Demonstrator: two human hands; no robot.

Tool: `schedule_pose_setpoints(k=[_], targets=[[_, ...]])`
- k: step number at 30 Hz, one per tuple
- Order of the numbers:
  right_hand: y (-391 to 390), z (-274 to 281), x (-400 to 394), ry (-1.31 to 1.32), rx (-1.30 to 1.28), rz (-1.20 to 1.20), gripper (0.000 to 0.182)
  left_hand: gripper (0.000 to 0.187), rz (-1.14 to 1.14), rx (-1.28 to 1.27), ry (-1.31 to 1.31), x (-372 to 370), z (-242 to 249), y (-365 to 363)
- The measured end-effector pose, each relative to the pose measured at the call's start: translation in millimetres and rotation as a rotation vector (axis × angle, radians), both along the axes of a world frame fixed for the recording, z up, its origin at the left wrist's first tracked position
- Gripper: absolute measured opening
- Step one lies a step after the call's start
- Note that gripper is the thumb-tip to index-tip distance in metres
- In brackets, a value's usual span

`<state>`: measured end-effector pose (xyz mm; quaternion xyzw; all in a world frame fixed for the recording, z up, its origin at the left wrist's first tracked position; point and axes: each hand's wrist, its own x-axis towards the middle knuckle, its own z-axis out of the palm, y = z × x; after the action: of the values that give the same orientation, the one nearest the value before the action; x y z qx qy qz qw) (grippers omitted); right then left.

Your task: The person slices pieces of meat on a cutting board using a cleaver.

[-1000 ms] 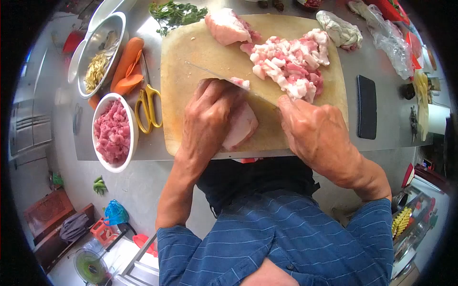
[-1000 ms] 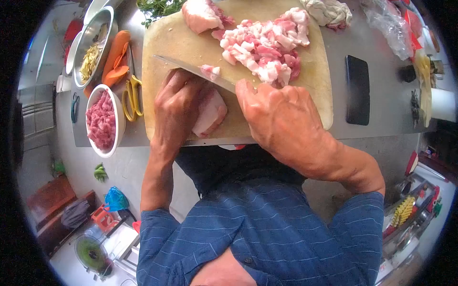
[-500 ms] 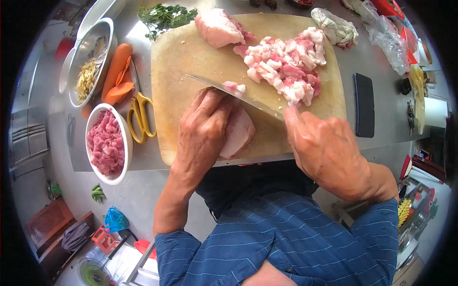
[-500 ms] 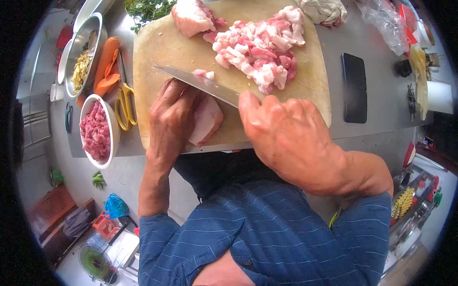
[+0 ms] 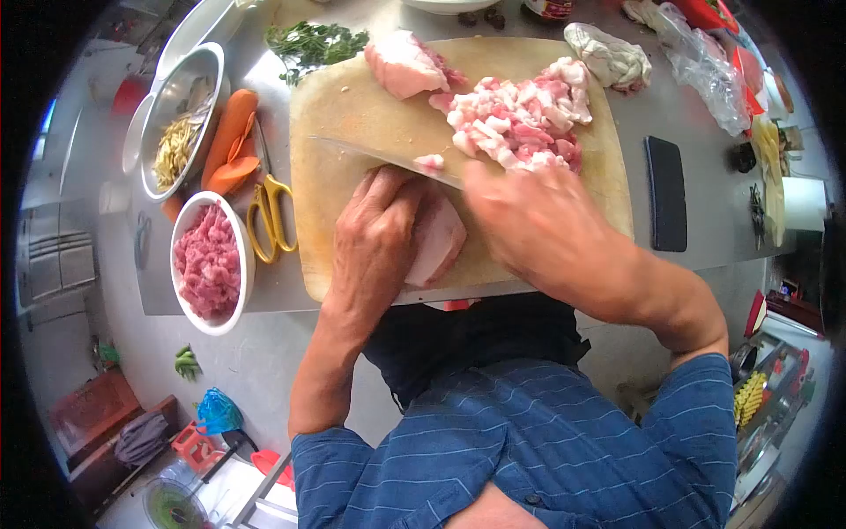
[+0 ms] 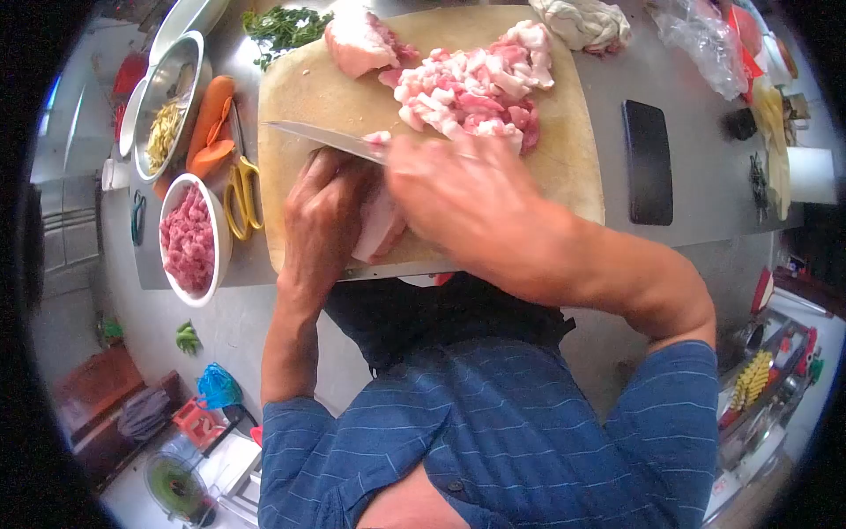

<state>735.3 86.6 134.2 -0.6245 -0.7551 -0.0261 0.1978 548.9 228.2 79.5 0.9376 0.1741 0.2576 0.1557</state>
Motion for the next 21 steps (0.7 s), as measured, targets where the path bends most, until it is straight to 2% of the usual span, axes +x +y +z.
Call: schedule_pose_setpoints(k=[2, 4, 7, 11, 13, 21], targets=[[-21.6, 20.4, 3.8, 0.017, -0.055, 0.013, 0.017, 0.024, 0.006, 0.007, -0.022, -1.3, -3.4, 0.8], [-33.6, 36.7, 4.1, -0.013, -0.492, -0.223, 0.015, 0.024, 0.000, -0.001, -0.037, -0.6, -6.1, 1.6], [-33.6, 39.8, 5.6, -0.013, -0.556, -0.241, 0.014, 0.024, -0.022, 0.034, -0.063, 0.1, -2.9, 0.7], [-15.8, 18.9, 14.3, 0.095, -0.426, -0.301, 0.013, 0.022, 0.054, -0.041, -0.048, -1.8, -4.6, -4.0], [-10.7, 15.1, 13.8, 0.203, -0.250, -0.285, 0.016, 0.022, 0.042, -0.032, -0.072, -3.6, -4.7, -4.2], [-6.3, 8.9, 2.8, 0.110, -0.318, -0.191, 0.014, 0.023, 0.005, -0.008, -0.085, -0.7, -5.4, -2.1]])
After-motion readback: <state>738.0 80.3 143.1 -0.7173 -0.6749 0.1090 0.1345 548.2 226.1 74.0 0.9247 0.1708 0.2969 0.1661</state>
